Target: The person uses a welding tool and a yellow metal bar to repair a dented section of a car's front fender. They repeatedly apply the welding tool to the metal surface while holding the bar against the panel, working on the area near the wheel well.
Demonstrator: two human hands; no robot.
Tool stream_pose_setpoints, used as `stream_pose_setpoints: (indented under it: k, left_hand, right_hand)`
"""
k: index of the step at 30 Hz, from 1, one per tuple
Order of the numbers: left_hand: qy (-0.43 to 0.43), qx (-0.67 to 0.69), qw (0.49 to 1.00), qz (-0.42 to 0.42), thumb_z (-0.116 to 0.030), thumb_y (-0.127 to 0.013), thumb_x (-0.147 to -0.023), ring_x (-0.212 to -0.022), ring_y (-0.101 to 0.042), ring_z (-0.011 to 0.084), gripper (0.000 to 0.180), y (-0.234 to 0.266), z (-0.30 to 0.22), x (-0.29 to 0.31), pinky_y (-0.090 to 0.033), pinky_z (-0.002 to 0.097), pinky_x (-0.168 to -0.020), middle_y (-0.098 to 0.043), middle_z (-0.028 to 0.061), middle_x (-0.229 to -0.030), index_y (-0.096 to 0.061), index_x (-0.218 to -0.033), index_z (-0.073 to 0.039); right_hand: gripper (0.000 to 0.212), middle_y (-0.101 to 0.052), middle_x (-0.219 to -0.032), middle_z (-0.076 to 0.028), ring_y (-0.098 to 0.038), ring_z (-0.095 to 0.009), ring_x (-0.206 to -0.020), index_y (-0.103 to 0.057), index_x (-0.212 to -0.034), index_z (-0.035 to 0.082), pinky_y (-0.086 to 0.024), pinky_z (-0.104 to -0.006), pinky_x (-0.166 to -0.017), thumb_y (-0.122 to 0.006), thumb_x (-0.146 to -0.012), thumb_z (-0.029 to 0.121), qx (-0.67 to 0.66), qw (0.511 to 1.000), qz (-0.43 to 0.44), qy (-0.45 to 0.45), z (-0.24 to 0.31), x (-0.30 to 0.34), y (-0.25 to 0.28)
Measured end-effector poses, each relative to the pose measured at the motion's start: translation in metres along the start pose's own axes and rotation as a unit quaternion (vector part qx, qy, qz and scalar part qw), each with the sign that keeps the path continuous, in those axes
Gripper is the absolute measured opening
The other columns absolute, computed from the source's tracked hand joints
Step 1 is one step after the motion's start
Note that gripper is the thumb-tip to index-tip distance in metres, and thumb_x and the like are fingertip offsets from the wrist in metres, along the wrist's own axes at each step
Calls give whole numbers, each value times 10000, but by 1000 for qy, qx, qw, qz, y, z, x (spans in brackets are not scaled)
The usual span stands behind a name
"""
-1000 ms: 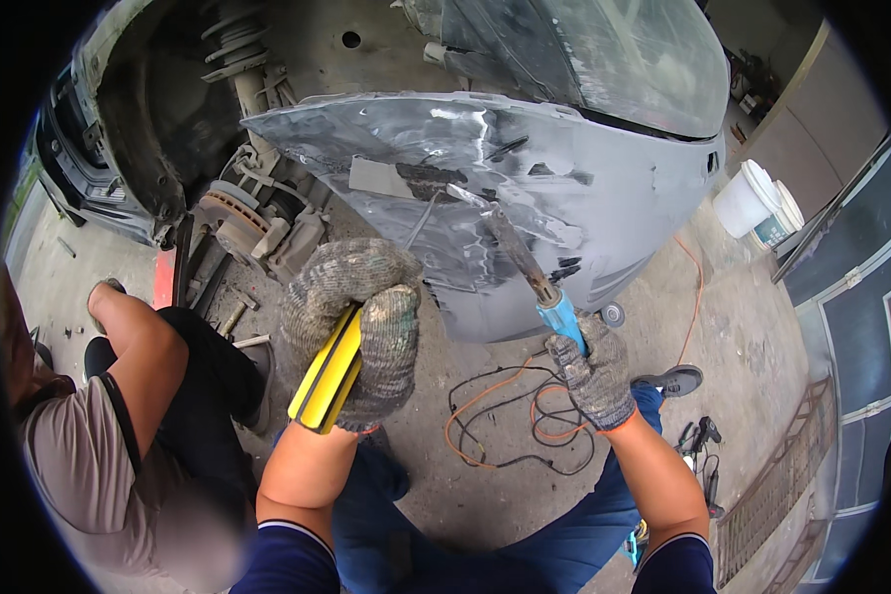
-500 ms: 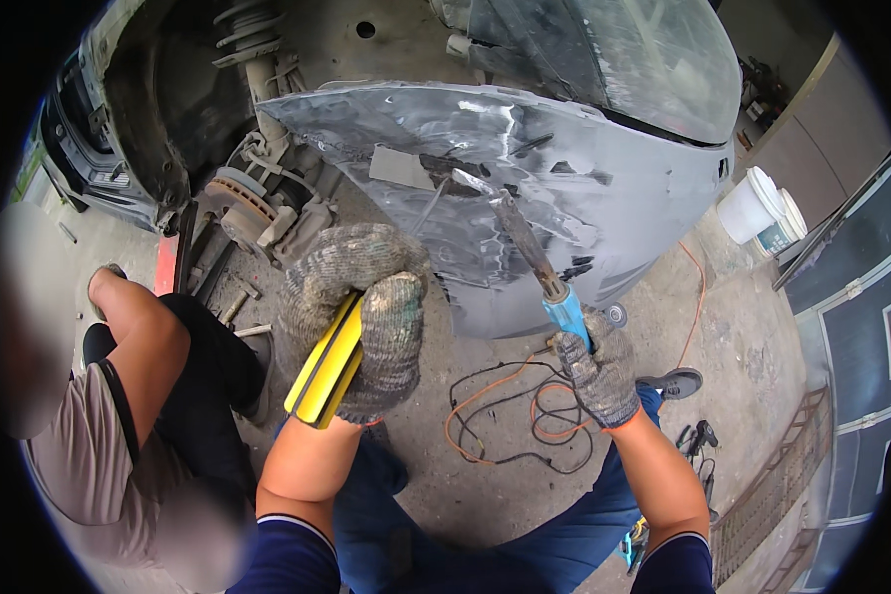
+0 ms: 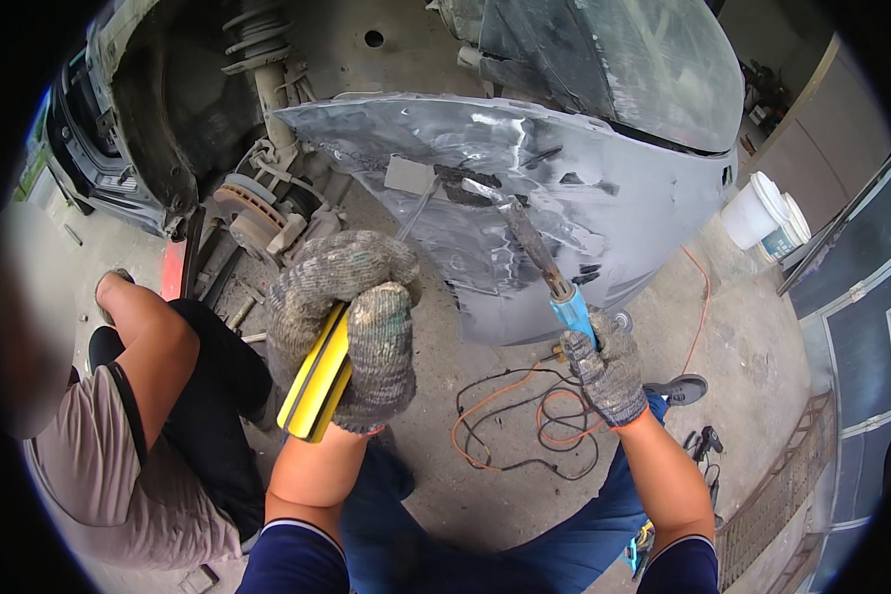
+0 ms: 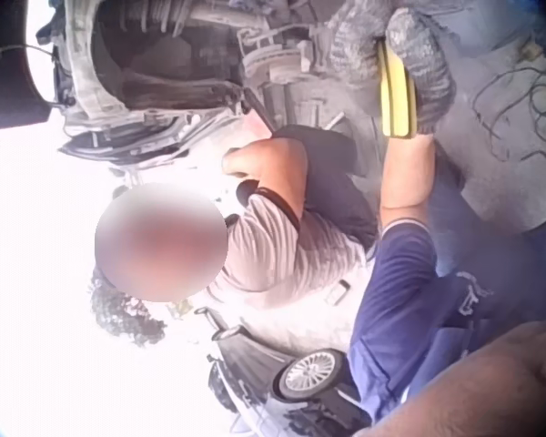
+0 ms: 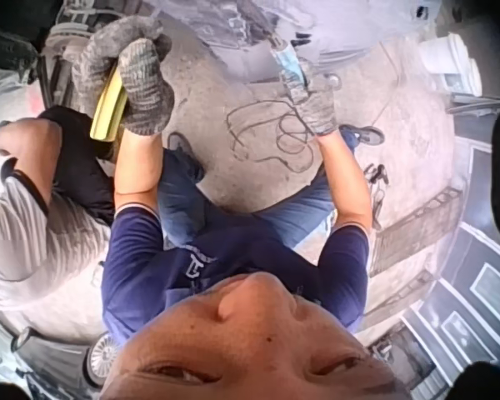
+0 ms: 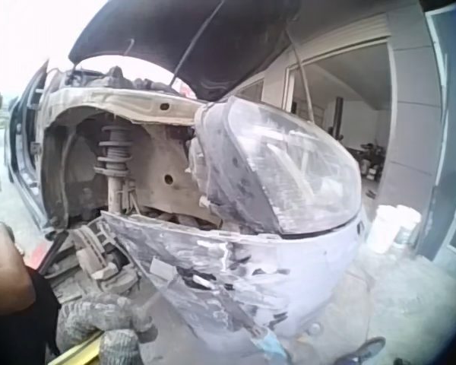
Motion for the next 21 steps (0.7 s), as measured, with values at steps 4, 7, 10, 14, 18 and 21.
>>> stream_pose_setpoints:
  k: [4,7,10,14,18,21]
  left_hand:
    - [39,43,998,6,-222,-685,-839,-672,-610,180,280,-3,-1,-4,-519,265,-500,-604,132,-845,-541,-1010,-54]
    - [10,12,1000,19,-209,-680,-842,-707,-610,180,253,1,5,-5,-525,268,-516,-597,127,-877,-547,-996,-59]
    - [13,17,1000,10,-199,-679,-842,-736,-613,180,235,2,7,-3,-537,273,-531,-597,122,-894,-554,-986,-63]
    - [38,36,999,4,-190,-687,-836,-761,-616,180,230,2,8,-5,-546,277,-539,-602,113,-898,-559,-983,-67]
    - [57,69,996,-9,-201,-700,-830,-764,-613,175,242,1,7,-6,-537,278,-541,-598,103,-889,-560,-978,-70]
    - [39,58,997,-18,-206,-699,-830,-747,-611,174,244,1,7,-6,-532,282,-544,-600,106,-876,-562,-978,-70]
  right_hand:
    - [325,-636,-818,-127,-614,-224,-716,-604,-1091,27,-489,-323,-680,-640,-875,267,-42,997,33,-50,-4,3,3]
    - [324,-642,-815,-133,-629,-254,-725,-610,-1074,26,-493,-341,-676,-636,-871,276,-4,1000,25,-15,3,-3,7]
    - [320,-637,-813,-149,-626,-283,-723,-614,-1053,24,-490,-352,-663,-635,-864,283,16,999,33,-3,10,-7,9]
    - [316,-632,-790,-151,-619,-296,-696,-615,-1036,22,-485,-360,-645,-644,-856,281,15,1000,17,16,7,-12,9]
    - [313,-628,-757,-155,-619,-302,-671,-611,-1030,13,-482,-369,-629,-654,-852,268,-3,999,31,-23,1,-13,8]
    - [310,-628,-750,-162,-621,-306,-660,-607,-1030,9,-479,-371,-616,-658,-852,258,-34,998,29,-43,3,-15,10]
Point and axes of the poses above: each hand's wrist, its own x-axis away from the middle knuckle, its own y-axis out of the back of the hand, z = x × y, the point moved 1 cm from there along -x, towards the middle knuckle
